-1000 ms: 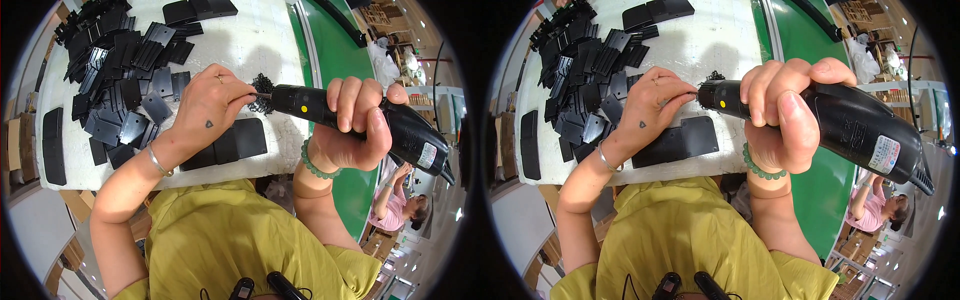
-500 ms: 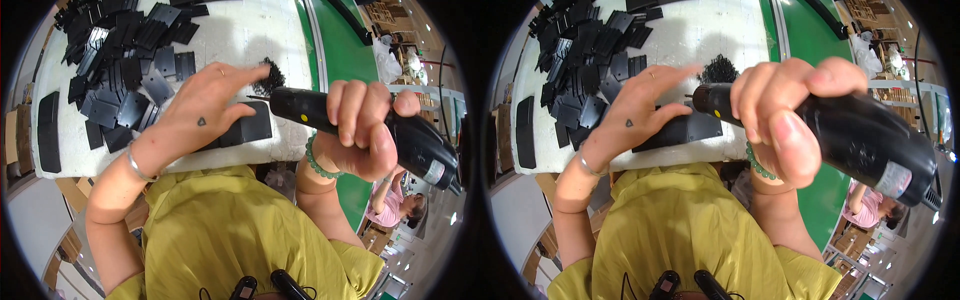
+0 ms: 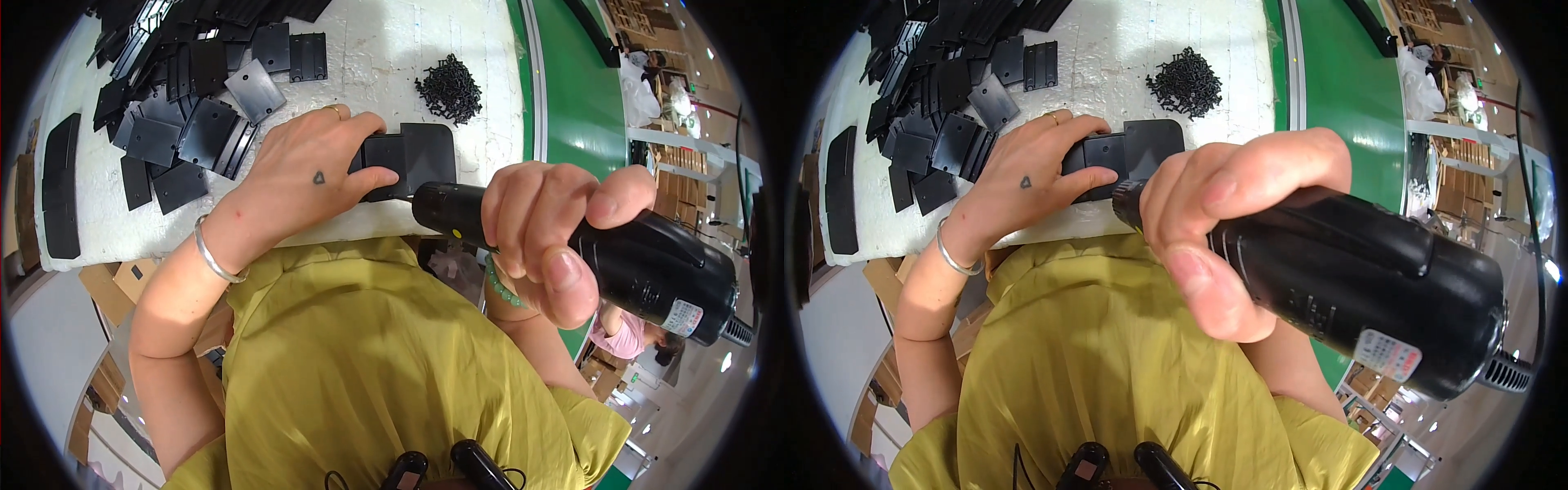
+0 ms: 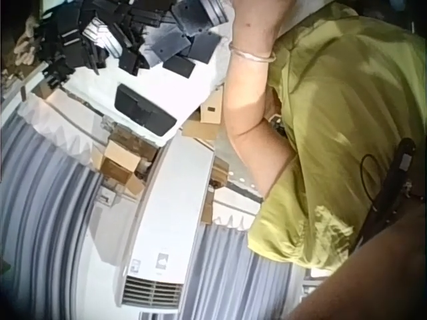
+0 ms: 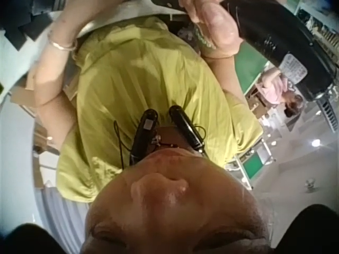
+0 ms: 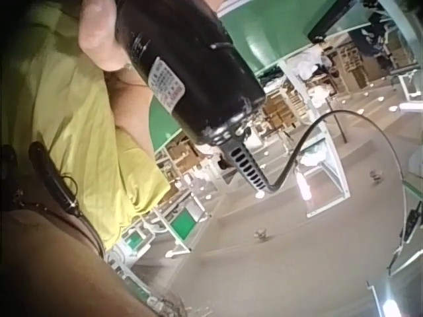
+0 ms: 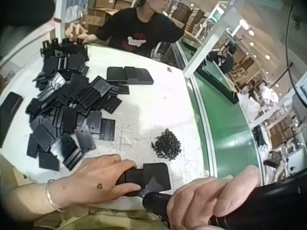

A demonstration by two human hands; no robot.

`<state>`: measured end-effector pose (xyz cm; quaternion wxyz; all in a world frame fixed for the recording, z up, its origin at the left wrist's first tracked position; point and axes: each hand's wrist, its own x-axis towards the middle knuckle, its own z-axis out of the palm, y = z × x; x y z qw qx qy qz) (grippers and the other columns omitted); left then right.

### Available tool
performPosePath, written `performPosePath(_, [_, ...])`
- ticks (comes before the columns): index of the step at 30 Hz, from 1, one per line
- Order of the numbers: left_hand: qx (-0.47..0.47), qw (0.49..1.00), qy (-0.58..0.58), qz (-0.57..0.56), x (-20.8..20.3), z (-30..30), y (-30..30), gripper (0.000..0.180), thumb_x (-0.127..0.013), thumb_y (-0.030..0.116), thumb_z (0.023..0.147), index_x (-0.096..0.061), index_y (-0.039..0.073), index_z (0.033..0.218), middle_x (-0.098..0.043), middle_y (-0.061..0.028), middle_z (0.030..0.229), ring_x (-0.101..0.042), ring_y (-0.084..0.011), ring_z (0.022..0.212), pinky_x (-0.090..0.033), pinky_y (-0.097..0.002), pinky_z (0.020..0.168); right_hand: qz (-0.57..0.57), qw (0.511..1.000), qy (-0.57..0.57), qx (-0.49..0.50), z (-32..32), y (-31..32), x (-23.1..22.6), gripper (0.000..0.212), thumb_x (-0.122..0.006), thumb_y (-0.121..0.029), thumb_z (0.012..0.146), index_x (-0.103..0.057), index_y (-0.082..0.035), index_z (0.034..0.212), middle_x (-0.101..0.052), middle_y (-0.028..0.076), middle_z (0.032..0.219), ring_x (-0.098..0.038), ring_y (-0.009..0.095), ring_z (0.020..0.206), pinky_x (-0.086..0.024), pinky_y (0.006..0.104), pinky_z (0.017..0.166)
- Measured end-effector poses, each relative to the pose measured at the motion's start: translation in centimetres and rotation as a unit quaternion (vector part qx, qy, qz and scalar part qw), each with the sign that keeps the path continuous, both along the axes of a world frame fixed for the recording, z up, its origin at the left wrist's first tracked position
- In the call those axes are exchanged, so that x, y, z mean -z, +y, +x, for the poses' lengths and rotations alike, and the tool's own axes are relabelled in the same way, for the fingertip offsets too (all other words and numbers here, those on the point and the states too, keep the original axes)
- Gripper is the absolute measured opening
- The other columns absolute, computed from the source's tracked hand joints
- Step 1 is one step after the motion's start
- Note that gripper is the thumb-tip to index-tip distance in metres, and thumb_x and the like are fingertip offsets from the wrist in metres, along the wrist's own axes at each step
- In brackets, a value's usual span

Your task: Assemble small black plastic components by driving screws into them using an electric screwdriver.

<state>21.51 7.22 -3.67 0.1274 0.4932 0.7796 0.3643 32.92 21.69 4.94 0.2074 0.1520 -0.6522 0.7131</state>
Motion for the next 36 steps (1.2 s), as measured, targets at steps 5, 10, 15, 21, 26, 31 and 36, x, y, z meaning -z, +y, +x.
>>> performPosePath(5, [-0.001,1.0,-0.026,0.004,0.1,-0.1,0.3,0.038,-0.068,0.031,0.074,-0.058,0.006,0.102,-0.058,-0.0112,0.085,-0.056,-0.0306,0.083,-0.044,-0.0372,0.072,0.008,1.0,-0.021,0.014,-0.1,-1.0,-0.3,0.029,-0.057,-0.004,0.076,-0.039,-0.013,0.097,-0.045,-0.003,0.057,-0.044,0.011,0.043,-0.038,0.0243,0.044])
performPosePath(10, [-0.004,0.998,-0.059,-0.023,0.1,0.0,0.1,0.036,-0.068,0.03,0.076,-0.058,0.007,0.101,-0.057,-0.0109,0.083,-0.055,-0.0295,0.085,-0.043,-0.0397,0.074,0.099,0.992,-0.052,-0.049,-0.5,-0.9,-1.3,0.029,-0.061,-0.003,0.074,-0.036,-0.013,0.084,-0.046,-0.002,0.057,-0.043,0.011,0.043,-0.038,0.0257,0.046])
performPosePath(15, [-0.011,0.999,-0.053,-0.006,0.2,0.2,0.3,0.035,-0.068,0.03,0.076,-0.058,0.006,0.098,-0.056,-0.0099,0.08,-0.055,-0.0288,0.083,-0.043,-0.0391,0.073,0.099,0.992,-0.072,-0.04,-0.2,-1.1,-1.2,0.029,-0.061,-0.005,0.075,-0.036,-0.014,0.084,-0.046,-0.003,0.057,-0.043,0.011,0.044,-0.037,0.0264,0.046])
performPosePath(21, [-0.011,0.998,-0.058,-0.001,0.6,0.0,0.4,0.035,-0.068,0.031,0.075,-0.058,0.005,0.097,-0.057,-0.0103,0.082,-0.056,-0.029,0.084,-0.043,-0.0388,0.073,0.114,0.99,-0.063,-0.051,-0.9,-0.9,-0.8,0.029,-0.061,-0.004,0.075,-0.035,-0.013,0.084,-0.046,-0.002,0.057,-0.043,0.012,0.044,-0.037,0.0264,0.045])
performPosePath(26, [-0.03,0.998,-0.052,-0.004,0.2,-0.1,0.3,0.035,-0.068,0.03,0.074,-0.059,0.006,0.098,-0.059,-0.0112,0.084,-0.056,-0.0298,0.087,-0.044,-0.0387,0.076,0.059,0.996,-0.053,-0.044,-0.8,-1.2,-0.7,0.027,-0.061,0.002,0.073,-0.039,-0.009,0.085,-0.049,0.002,0.06,-0.046,0.015,0.047,-0.04,0.0291,0.047])
performPosePath(31, [-0.085,0.992,-0.074,0.055,-0.6,-0.5,0.1,0.042,-0.074,0.03,0.069,-0.062,0.006,0.102,-0.061,-0.0102,0.084,-0.06,-0.0246,0.082,-0.047,-0.0344,0.071,-0.072,0.997,-0.011,0.011,0.7,-0.6,-1.5,0.029,-0.06,-0.002,0.076,-0.04,-0.007,0.096,-0.05,0.004,0.064,-0.047,0.014,0.05,-0.039,0.0258,0.048])
performPosePath(36, [-0.096,0.748,-0.55,0.36,-3.7,-0.5,-1.2,0.044,-0.069,0.013,0.08,-0.052,-0.005,0.116,-0.062,-0.0025,0.093,-0.055,-0.0065,0.079,-0.047,-0.0208,0.07,-0.139,0.965,-0.05,0.216,0.9,-1.1,-0.8,0.064,-0.069,-0.014,0.069,-0.037,-0.003,0.123,-0.052,0.01,0.091,-0.052,0.015,0.062,-0.045,0.0236,0.056])
